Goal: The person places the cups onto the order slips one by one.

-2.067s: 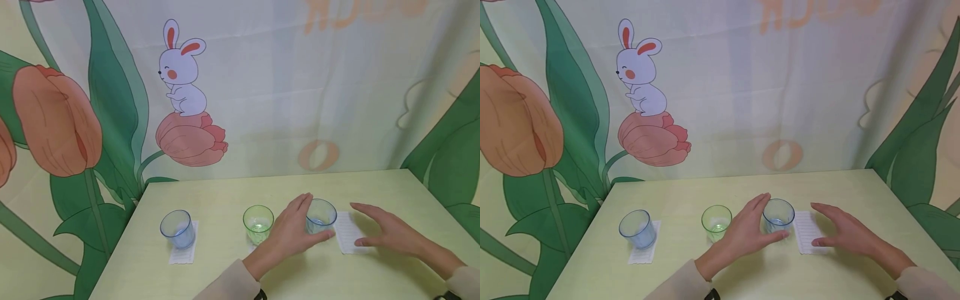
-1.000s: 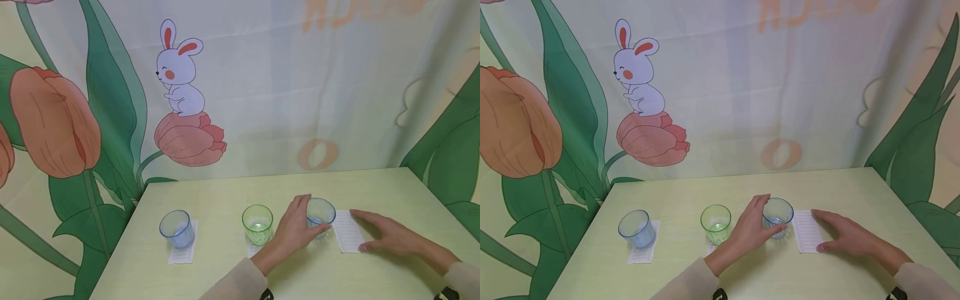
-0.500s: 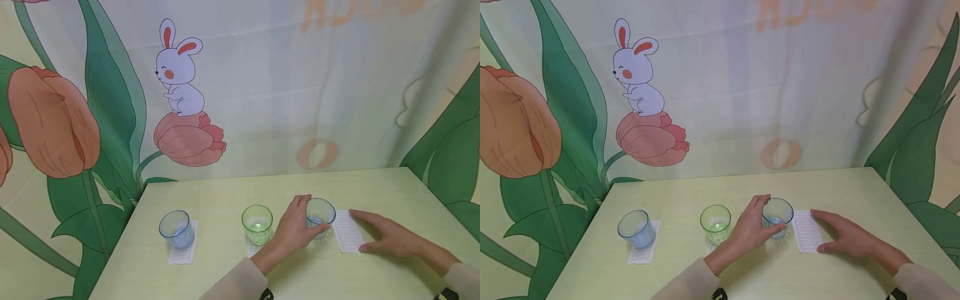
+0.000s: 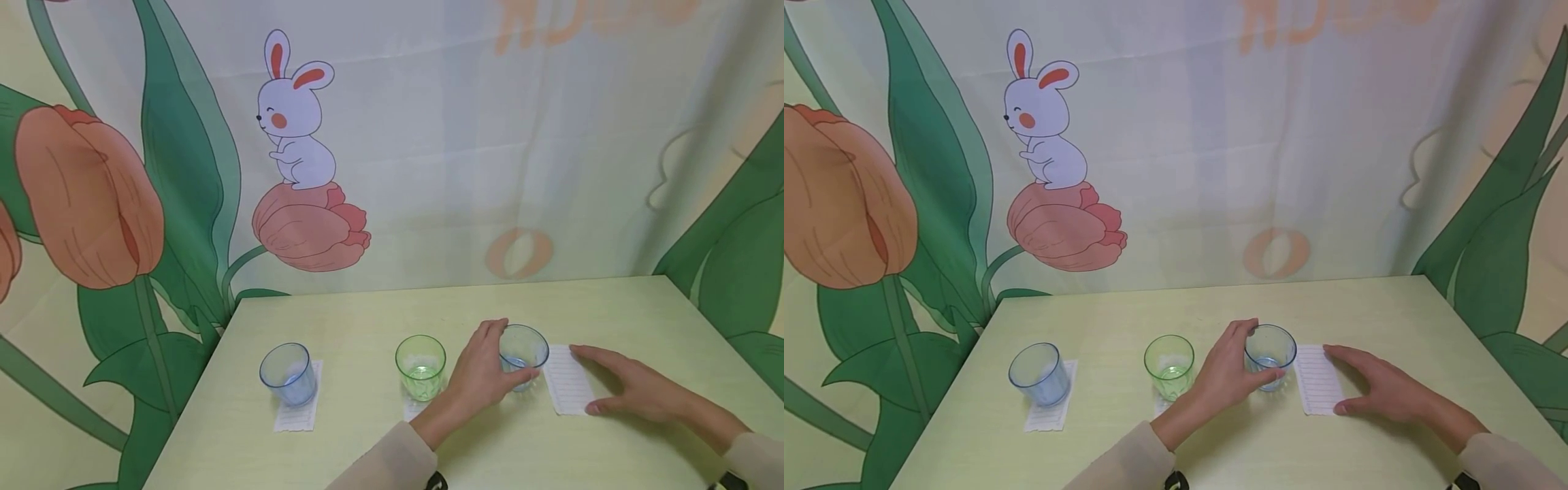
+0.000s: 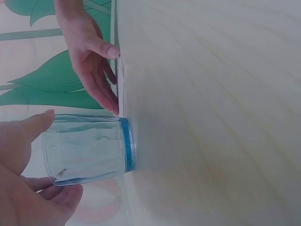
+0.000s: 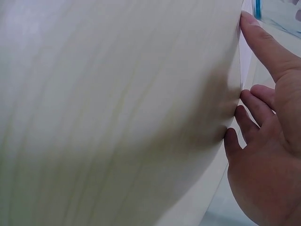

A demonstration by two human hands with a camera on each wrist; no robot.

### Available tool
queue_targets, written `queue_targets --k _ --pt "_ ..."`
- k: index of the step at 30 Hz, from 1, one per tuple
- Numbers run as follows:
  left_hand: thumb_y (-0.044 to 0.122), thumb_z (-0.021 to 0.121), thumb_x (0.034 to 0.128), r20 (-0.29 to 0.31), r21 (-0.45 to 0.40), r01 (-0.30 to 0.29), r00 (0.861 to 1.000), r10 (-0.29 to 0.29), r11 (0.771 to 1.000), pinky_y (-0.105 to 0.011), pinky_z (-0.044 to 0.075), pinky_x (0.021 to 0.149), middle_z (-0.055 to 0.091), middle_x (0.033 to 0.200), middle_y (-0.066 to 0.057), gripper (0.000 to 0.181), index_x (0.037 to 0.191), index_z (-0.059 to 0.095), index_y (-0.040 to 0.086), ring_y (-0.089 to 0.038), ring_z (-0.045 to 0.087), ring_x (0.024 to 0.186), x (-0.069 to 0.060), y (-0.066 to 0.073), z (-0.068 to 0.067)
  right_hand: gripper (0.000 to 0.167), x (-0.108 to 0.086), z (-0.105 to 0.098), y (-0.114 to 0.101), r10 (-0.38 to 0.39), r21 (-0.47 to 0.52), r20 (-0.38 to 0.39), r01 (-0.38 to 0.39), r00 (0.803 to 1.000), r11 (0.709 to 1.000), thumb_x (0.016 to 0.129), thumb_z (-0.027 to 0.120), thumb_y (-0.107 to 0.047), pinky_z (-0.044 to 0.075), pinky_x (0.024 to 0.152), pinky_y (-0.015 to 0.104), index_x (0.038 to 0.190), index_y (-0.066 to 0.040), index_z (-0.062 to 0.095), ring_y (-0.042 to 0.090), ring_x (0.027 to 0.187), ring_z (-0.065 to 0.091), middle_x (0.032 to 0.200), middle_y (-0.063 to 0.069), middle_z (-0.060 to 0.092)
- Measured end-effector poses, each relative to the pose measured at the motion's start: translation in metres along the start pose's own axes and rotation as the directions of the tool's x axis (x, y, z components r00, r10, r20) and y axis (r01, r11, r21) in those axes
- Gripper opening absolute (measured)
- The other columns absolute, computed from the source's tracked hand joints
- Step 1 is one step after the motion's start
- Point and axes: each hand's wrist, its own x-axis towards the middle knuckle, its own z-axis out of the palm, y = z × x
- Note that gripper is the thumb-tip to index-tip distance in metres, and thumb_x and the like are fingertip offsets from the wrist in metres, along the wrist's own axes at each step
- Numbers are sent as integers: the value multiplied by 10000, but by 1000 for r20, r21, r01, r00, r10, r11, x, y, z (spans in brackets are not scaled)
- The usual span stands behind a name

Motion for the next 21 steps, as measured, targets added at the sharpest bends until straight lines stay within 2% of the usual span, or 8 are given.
queue_targets --k 8,21 --pt "511 875 859 -18 7 -7 1000 8 1000 -256 468 1109 557 1495 33 858 1540 505 142 -140 565 1347 1 -1 0 1010 0 2 2 21 -17 -8 -21 1000 1000 789 882 -548 95 1027 -27 1598 -116 458 511 1441 396 1617 196 453" --pt "482 900 837 -37 -4 -67 997 67 998 -213 476 1070 568 1470 33 847 1518 525 144 -110 581 1305 9 -1 3 996 -1 2 2 6 5 -13 -6 1000 1000 790 905 -486 86 1016 -24 1599 -124 452 516 1435 395 1611 215 448"
